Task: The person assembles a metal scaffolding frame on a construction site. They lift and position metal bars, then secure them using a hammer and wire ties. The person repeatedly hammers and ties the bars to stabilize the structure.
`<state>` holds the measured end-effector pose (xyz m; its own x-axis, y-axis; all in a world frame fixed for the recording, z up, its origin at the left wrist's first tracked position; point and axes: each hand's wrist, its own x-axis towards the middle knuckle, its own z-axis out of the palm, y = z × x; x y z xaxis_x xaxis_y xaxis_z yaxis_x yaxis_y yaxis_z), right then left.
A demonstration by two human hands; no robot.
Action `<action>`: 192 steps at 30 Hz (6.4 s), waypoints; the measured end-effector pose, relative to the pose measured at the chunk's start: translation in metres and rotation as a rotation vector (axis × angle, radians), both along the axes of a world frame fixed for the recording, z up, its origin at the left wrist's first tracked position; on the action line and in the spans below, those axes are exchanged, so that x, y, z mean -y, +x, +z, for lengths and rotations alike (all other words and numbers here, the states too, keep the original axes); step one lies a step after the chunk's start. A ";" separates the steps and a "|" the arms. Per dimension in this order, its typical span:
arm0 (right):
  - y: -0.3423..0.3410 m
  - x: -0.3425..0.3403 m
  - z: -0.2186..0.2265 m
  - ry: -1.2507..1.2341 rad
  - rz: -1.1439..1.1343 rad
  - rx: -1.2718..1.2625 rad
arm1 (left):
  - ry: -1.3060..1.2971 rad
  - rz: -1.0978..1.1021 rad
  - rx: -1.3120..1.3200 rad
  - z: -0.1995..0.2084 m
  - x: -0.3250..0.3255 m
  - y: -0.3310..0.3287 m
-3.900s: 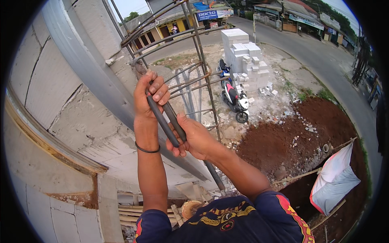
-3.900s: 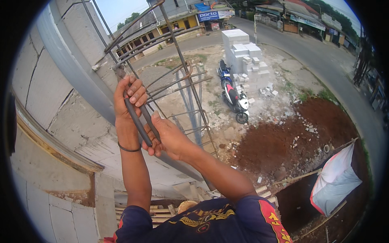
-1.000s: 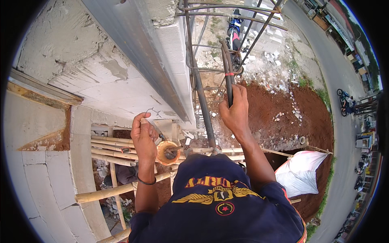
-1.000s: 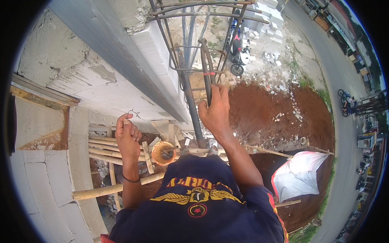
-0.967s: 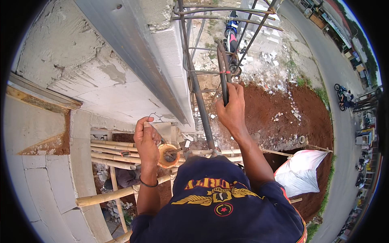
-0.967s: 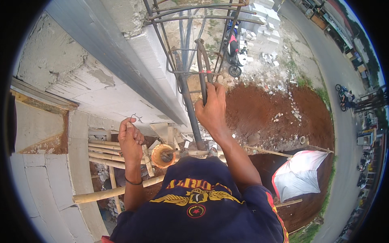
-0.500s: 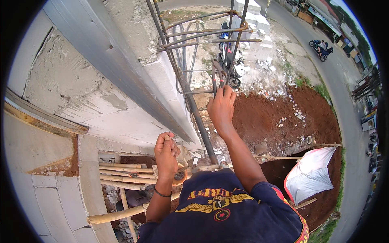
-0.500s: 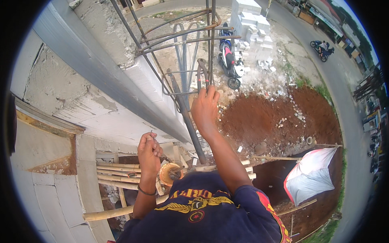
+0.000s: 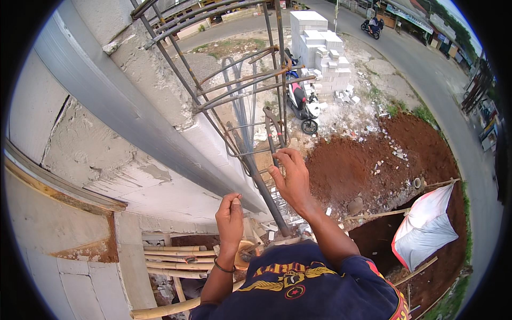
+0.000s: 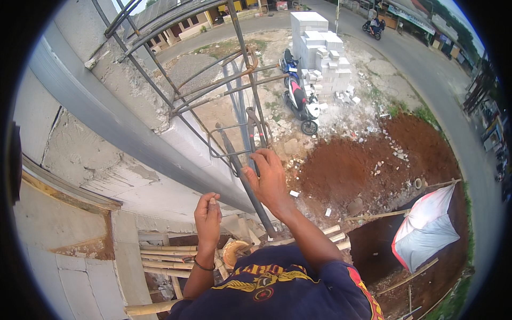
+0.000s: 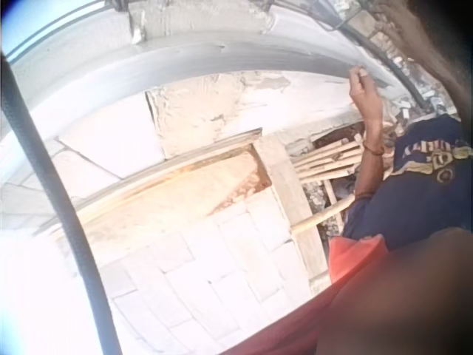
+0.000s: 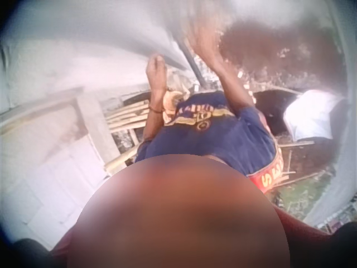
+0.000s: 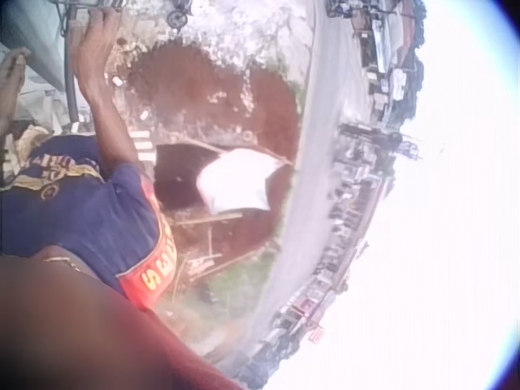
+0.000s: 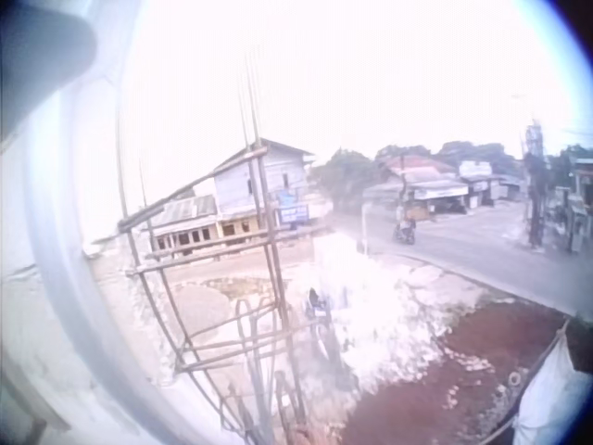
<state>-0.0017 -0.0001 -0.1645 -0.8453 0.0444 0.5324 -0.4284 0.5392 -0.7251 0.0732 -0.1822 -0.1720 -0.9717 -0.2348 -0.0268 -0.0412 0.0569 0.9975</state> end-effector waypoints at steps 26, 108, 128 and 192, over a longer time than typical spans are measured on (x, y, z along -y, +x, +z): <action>0.015 -0.002 0.100 -0.440 0.344 -0.054 | -0.438 -0.026 -0.588 0.125 -0.023 -0.063; -0.152 0.069 0.224 -0.434 0.382 -0.120 | -0.100 0.072 -0.661 0.237 -0.036 -0.210; -0.053 -0.009 -0.073 0.013 -0.256 0.192 | -0.924 0.498 -0.734 0.222 -0.054 -0.209; -0.056 0.016 0.215 0.064 0.483 0.174 | -0.636 0.230 -0.740 0.217 -0.041 -0.151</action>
